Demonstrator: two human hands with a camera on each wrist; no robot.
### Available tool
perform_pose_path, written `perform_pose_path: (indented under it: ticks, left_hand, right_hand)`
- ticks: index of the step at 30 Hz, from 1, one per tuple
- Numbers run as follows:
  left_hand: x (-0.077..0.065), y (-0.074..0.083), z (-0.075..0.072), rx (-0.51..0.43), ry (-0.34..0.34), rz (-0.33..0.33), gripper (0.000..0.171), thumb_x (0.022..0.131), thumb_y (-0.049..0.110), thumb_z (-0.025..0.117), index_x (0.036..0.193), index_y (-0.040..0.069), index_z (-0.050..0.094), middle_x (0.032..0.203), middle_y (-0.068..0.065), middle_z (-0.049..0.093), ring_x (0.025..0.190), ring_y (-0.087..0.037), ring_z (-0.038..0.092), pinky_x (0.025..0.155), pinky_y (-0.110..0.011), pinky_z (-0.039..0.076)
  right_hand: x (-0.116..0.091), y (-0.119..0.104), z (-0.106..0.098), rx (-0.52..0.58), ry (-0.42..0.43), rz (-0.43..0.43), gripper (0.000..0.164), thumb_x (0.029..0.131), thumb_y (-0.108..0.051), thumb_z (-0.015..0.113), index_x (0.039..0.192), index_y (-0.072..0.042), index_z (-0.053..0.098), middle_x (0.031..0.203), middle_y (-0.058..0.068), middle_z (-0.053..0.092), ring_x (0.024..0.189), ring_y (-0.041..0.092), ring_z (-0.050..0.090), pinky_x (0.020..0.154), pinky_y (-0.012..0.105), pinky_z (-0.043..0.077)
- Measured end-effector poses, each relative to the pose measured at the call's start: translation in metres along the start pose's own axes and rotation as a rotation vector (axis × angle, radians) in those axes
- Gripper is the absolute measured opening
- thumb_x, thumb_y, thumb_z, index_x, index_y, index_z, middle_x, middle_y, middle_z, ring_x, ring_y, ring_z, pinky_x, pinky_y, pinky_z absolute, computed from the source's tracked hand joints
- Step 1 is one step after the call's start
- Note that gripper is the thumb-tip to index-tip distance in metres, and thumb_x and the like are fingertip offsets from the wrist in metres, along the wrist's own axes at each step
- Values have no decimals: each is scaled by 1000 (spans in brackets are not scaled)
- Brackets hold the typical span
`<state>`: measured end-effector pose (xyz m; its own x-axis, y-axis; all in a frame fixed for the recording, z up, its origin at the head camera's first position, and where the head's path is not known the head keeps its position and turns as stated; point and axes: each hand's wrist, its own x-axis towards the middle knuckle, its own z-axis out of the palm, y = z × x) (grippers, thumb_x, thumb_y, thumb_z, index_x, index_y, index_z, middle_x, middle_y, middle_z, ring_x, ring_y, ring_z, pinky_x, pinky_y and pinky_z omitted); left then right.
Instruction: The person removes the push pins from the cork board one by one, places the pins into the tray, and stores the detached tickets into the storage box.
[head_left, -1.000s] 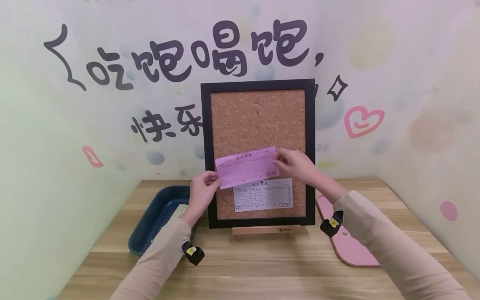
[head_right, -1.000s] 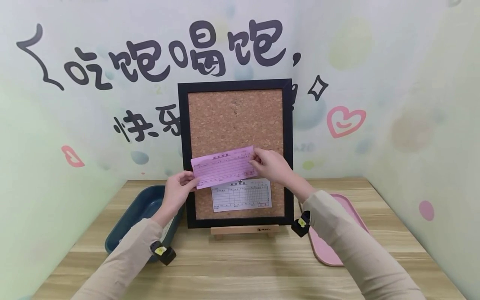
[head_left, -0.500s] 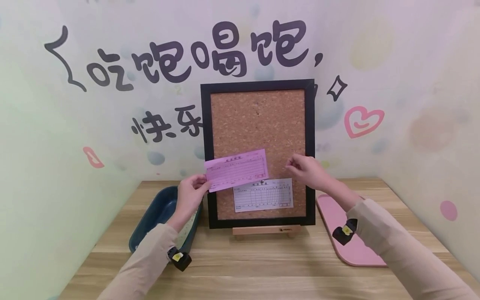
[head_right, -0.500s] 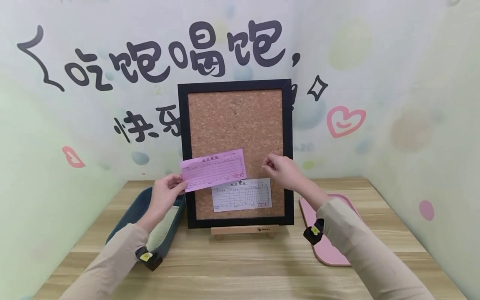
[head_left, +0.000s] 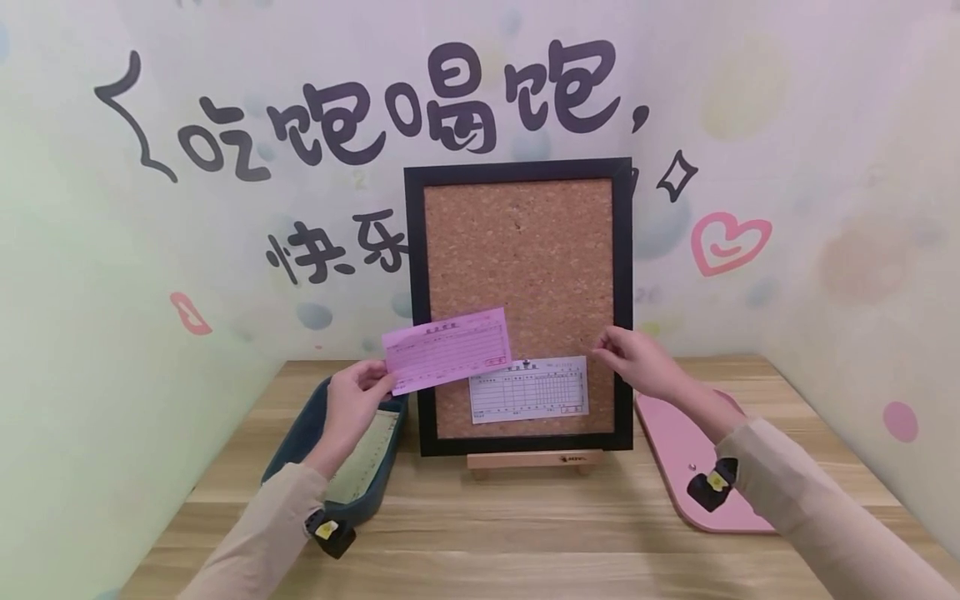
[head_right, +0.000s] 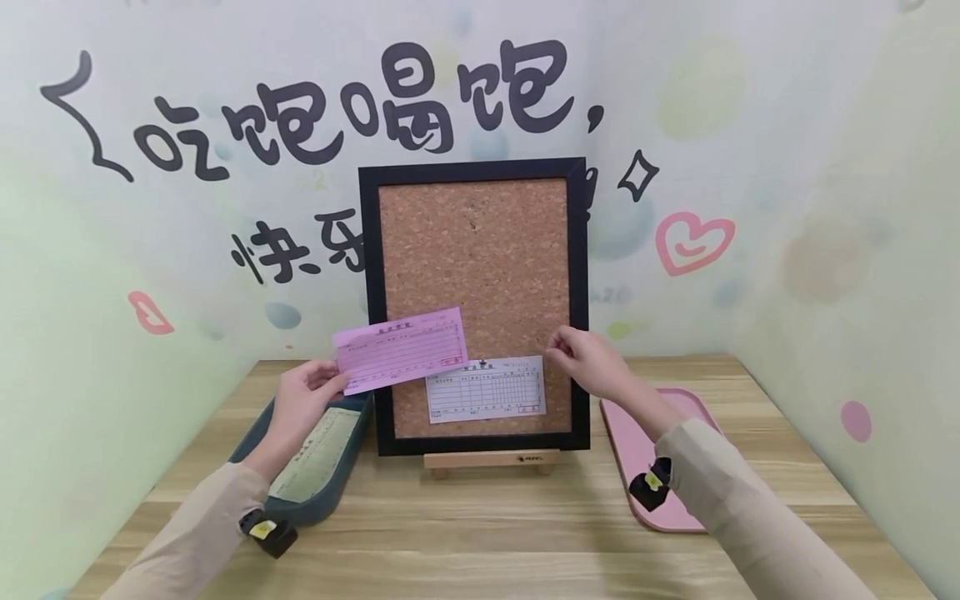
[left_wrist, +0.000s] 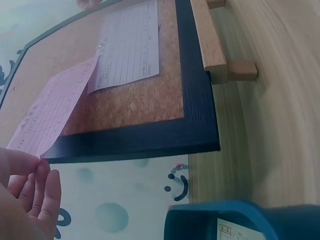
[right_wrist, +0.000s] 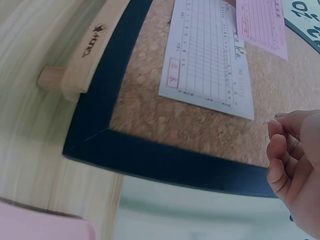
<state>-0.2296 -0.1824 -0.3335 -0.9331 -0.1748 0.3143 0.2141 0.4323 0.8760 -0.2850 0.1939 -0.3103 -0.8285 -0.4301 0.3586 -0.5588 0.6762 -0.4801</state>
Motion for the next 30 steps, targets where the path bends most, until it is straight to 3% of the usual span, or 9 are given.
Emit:
perform_pose_path:
  ticks: [10, 19, 30]
  left_hand:
    - [-7, -16, -24, 1, 30, -41, 20, 86, 4, 59, 102, -8, 60, 99, -24, 62, 75, -7, 60, 65, -15, 51]
    - [-16, -37, -44, 14, 93, -98, 23, 86, 3, 58, 105, -9, 58, 104, -28, 60, 69, 7, 55, 64, -12, 49]
    - [-26, -49, -61, -4, 157, -117, 23, 85, 2, 60, 103, -11, 58, 98, -25, 62, 67, 6, 56, 61, -13, 50]
  right_hand:
    - [-21, 13, -1, 13, -40, 31, 6, 89, -7, 56, 89, -1, 57, 65, 1, 52, 53, 13, 47, 48, 24, 43]
    - [-40, 31, -2, 5, -13, 57, 10, 91, -11, 53, 87, -2, 54, 63, 0, 51, 49, 8, 44, 44, 24, 40]
    - [-58, 48, -2, 22, -14, 90, 7, 90, -9, 55, 84, -6, 54, 63, -1, 49, 49, 8, 43, 44, 24, 41]
